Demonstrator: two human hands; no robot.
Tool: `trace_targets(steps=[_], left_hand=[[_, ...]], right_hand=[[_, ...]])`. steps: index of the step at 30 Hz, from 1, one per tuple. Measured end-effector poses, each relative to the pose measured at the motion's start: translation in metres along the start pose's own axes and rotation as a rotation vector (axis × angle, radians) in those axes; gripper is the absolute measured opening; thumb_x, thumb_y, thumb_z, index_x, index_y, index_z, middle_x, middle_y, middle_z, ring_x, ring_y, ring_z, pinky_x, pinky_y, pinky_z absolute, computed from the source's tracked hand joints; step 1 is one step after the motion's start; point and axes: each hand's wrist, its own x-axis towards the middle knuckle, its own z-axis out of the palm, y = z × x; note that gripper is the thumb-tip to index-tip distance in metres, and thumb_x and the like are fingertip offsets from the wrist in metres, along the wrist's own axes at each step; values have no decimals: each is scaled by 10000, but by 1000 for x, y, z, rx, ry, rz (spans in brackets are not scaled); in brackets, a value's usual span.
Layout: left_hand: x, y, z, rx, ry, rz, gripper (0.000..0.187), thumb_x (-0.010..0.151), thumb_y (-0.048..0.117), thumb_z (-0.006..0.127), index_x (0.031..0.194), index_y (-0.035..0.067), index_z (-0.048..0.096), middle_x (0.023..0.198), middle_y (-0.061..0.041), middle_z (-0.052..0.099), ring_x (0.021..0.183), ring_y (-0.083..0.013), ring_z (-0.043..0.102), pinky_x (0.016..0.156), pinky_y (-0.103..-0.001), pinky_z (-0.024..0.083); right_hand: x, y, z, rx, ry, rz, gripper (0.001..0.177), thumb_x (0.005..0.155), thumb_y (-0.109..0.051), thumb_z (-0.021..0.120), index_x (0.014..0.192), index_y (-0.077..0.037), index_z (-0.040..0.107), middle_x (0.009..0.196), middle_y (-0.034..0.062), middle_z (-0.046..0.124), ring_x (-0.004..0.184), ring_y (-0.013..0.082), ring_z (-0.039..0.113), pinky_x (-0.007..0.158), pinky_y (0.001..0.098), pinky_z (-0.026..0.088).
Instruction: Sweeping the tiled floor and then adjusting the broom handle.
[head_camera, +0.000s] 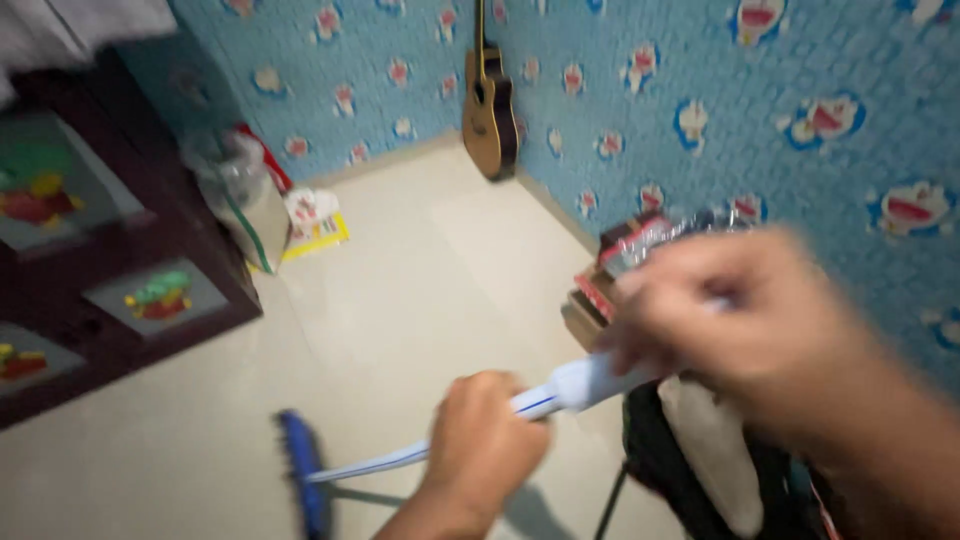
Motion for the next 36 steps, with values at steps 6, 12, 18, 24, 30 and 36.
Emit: trace_targets(steps=[6,12,18,24,30,36], left_hand=[[32,51,25,-198,-24,130,152,779,183,649,741,66,738,756,-256,687,801,-470,690,762,-506,578],[48,19,91,-1243,-317,161,247,833,212,619,1008,93,747,996,-75,730,969,-118,699,835,-316,561],[61,24,124,35,-101,-43,202,794,232,699,793,38,756,864,-233,731,941,-399,715,839,-490,563],[77,92,134,108,-153,-40,171,794,185,650,788,67,773,841,-257,715,895,-438,709,871,-509,560],[87,200,139,-104,-50,117,134,712,150,664,773,79,760,804,-247,714,847,-441,703,836,-502,565],[88,180,182,-511,-9,320,168,812,185,644,851,32,701,853,-259,691,881,-430,692,780,-466,582]], right_hand=[[16,-54,-29,-366,74,-154,344,1026,-192,623,724,-79,744,702,41,691,610,162,679,567,330,544],[12,11,-10,-219,-207,-213,216,847,-170,743,673,-78,653,569,-21,597,533,21,538,501,243,444],[7,99,-53,27,-164,77,312,904,-185,717,640,-39,635,575,-4,579,566,54,493,495,280,401],[13,125,-146,54,-56,-57,255,919,-167,622,752,-65,785,729,-3,780,677,72,716,612,252,550],[30,46,-232,-26,34,-148,325,987,-185,601,724,-58,743,704,65,708,644,145,717,624,320,647],[26,62,-189,-296,-216,-93,272,942,-226,733,735,-57,783,652,12,628,594,73,549,531,289,476]])
